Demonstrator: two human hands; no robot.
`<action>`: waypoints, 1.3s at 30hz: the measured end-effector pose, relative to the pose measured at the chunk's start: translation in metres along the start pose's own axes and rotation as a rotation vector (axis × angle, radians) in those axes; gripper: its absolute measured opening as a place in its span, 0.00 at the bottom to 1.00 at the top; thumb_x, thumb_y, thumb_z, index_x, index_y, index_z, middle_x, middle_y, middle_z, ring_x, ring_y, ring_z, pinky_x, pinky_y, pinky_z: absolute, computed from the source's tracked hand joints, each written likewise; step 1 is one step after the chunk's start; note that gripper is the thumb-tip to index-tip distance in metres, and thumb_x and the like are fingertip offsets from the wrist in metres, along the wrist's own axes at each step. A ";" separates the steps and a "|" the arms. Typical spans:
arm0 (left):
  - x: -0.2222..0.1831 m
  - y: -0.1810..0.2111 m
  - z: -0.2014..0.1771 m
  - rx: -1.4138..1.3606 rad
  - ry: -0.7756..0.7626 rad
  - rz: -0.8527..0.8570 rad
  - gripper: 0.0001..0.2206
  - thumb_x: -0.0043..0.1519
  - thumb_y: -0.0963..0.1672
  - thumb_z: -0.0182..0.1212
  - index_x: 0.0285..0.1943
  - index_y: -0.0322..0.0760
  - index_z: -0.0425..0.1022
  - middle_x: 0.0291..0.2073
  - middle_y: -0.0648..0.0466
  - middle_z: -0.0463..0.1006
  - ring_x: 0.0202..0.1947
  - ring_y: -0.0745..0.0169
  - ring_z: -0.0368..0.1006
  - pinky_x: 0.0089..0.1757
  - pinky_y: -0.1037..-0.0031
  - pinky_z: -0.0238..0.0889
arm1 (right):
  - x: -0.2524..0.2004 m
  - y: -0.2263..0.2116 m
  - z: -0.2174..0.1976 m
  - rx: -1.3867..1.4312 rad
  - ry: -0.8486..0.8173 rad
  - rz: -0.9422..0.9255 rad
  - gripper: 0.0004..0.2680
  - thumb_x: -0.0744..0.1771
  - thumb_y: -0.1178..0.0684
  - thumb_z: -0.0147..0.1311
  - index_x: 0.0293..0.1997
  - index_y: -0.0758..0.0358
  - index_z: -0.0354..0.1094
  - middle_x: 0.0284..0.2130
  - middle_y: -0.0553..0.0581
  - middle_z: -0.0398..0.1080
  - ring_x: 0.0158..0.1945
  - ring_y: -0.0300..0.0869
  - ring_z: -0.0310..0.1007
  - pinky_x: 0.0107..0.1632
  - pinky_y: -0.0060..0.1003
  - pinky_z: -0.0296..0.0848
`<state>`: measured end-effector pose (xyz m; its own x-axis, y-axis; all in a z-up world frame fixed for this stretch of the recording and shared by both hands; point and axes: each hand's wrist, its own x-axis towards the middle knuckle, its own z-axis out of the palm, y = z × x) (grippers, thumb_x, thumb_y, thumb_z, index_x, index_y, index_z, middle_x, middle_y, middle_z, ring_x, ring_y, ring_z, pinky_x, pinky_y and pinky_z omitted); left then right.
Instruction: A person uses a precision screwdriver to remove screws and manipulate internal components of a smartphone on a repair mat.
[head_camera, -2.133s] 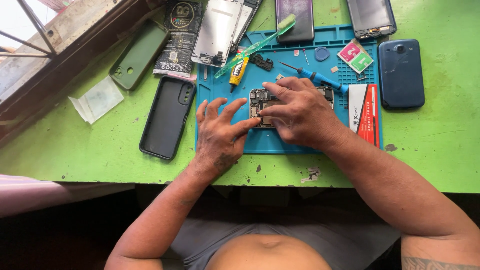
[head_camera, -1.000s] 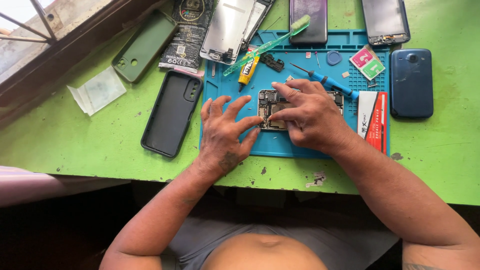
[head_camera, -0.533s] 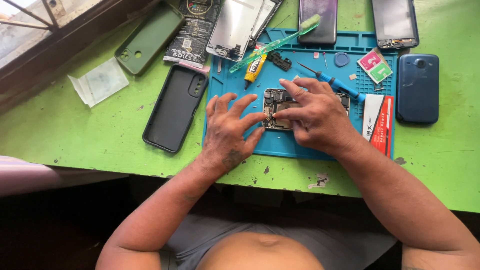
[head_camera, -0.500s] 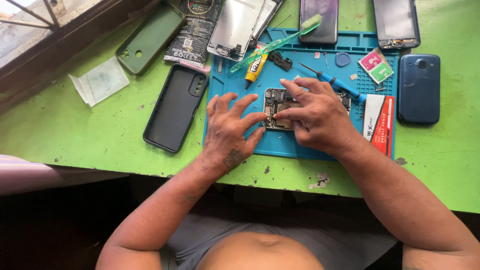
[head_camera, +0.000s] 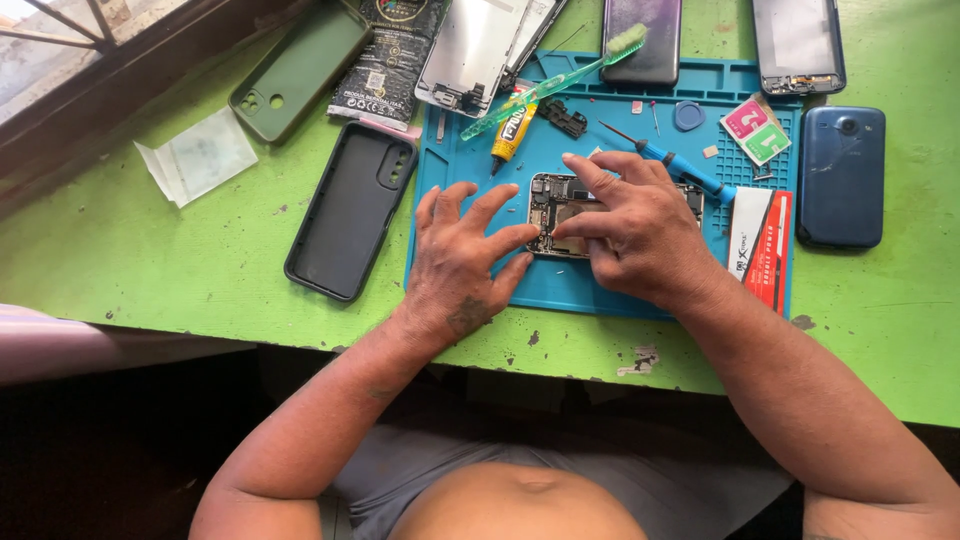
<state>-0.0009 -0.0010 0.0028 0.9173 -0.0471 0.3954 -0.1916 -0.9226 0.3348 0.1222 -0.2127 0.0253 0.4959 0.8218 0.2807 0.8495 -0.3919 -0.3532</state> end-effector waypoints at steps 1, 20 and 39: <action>0.000 0.000 0.000 0.001 -0.001 0.000 0.11 0.56 0.48 0.71 0.48 0.60 0.82 0.60 0.58 0.71 0.63 0.45 0.59 0.61 0.40 0.47 | 0.000 -0.001 -0.001 0.001 0.001 0.000 0.11 0.62 0.60 0.56 0.39 0.43 0.82 0.59 0.57 0.73 0.65 0.52 0.65 0.62 0.49 0.66; -0.001 -0.001 0.003 -0.002 0.026 0.004 0.09 0.57 0.48 0.70 0.46 0.59 0.82 0.62 0.59 0.71 0.63 0.45 0.60 0.61 0.44 0.50 | 0.000 0.000 0.000 0.033 -0.018 0.027 0.11 0.62 0.58 0.57 0.38 0.40 0.83 0.59 0.55 0.73 0.66 0.50 0.64 0.64 0.48 0.63; -0.001 -0.004 0.007 0.033 0.010 0.026 0.11 0.58 0.49 0.68 0.49 0.63 0.81 0.63 0.60 0.70 0.63 0.45 0.60 0.61 0.45 0.51 | 0.001 0.000 -0.002 0.014 -0.004 0.023 0.12 0.62 0.61 0.54 0.38 0.42 0.82 0.59 0.55 0.73 0.67 0.50 0.65 0.62 0.49 0.66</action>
<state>0.0018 0.0004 -0.0045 0.9084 -0.0676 0.4126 -0.2039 -0.9331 0.2962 0.1230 -0.2133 0.0275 0.5142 0.8144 0.2689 0.8354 -0.4045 -0.3722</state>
